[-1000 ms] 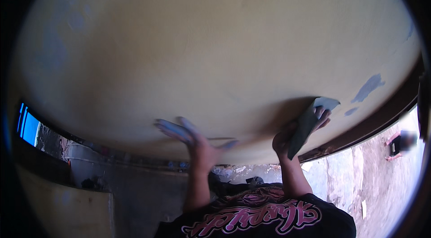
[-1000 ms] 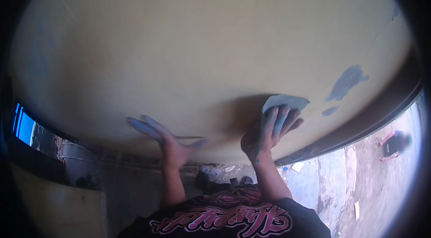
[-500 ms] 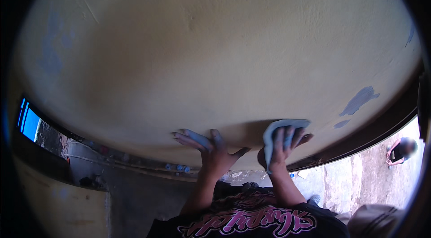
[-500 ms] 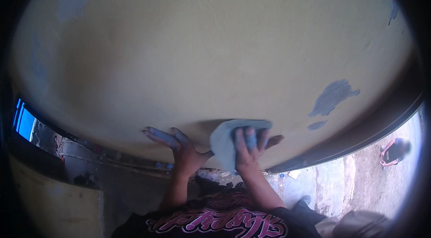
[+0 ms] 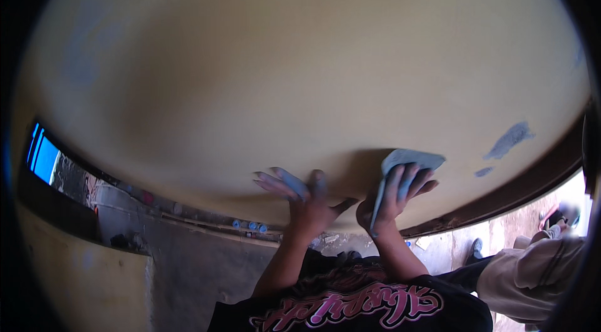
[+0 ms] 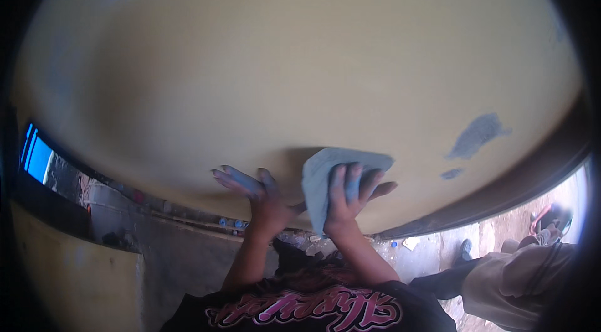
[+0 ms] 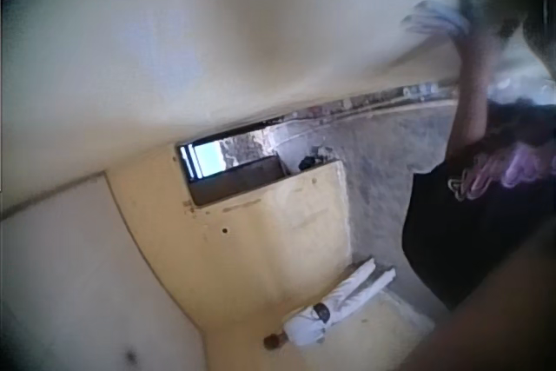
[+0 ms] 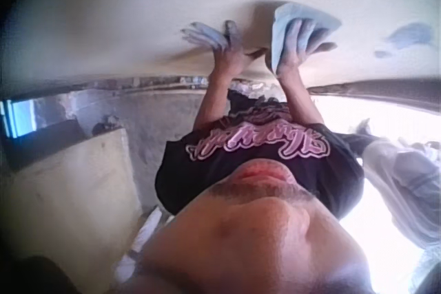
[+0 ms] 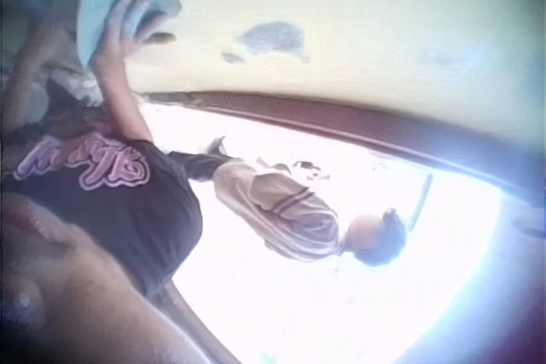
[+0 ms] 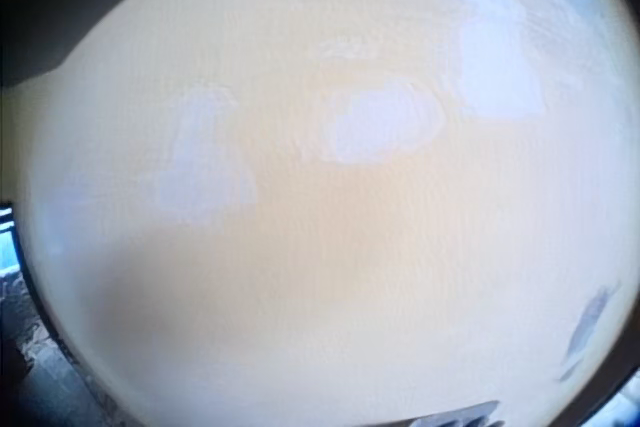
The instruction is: The person uses a piece of sandpaper to sand a plastered section of a wall by hand, moving the sandpaper in circular and linear motions across the surface.
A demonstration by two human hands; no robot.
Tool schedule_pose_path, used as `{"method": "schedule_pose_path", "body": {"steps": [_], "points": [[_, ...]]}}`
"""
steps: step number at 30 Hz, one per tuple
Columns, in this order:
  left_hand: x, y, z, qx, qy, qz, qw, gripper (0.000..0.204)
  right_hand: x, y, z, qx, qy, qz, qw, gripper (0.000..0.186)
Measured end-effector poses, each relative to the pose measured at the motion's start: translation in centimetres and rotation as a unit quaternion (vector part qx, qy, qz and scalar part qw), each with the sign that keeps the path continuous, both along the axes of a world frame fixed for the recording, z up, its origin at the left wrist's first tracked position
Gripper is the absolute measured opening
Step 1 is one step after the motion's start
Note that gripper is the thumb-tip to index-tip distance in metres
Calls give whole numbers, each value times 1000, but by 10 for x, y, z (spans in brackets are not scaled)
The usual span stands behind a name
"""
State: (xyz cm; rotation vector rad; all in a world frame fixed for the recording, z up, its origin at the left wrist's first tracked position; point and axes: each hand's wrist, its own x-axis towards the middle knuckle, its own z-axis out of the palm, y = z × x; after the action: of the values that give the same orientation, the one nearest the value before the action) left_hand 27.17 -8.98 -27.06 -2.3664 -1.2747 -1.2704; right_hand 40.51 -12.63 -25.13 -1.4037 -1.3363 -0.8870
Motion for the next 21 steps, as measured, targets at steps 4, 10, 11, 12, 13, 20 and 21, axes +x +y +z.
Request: {"method": "schedule_pose_path", "body": {"steps": [4,10,11,12,13,20,21], "points": [[-19,3,-9,-107,122,24,986,83,-12,9,-17,-4,-65,-4,998,41],[-43,2,4,35,150,14,988,72,-16,-6,22,57,89,29,994,43],[-40,3,-1,27,101,5,994,68,-18,-4,6,29,28,4,999,43],[-36,5,-4,19,52,-4,998,65,-21,1,-16,1,-33,-22,999,44],[-36,6,-4,17,55,-9,998,65,-24,0,-32,-23,-67,-35,997,46],[-42,1,7,-17,89,16,996,54,-33,3,14,1,-8,30,1000,43],[-42,0,11,-32,106,25,994,56,-32,3,-2,-6,-49,2,999,42]]}}
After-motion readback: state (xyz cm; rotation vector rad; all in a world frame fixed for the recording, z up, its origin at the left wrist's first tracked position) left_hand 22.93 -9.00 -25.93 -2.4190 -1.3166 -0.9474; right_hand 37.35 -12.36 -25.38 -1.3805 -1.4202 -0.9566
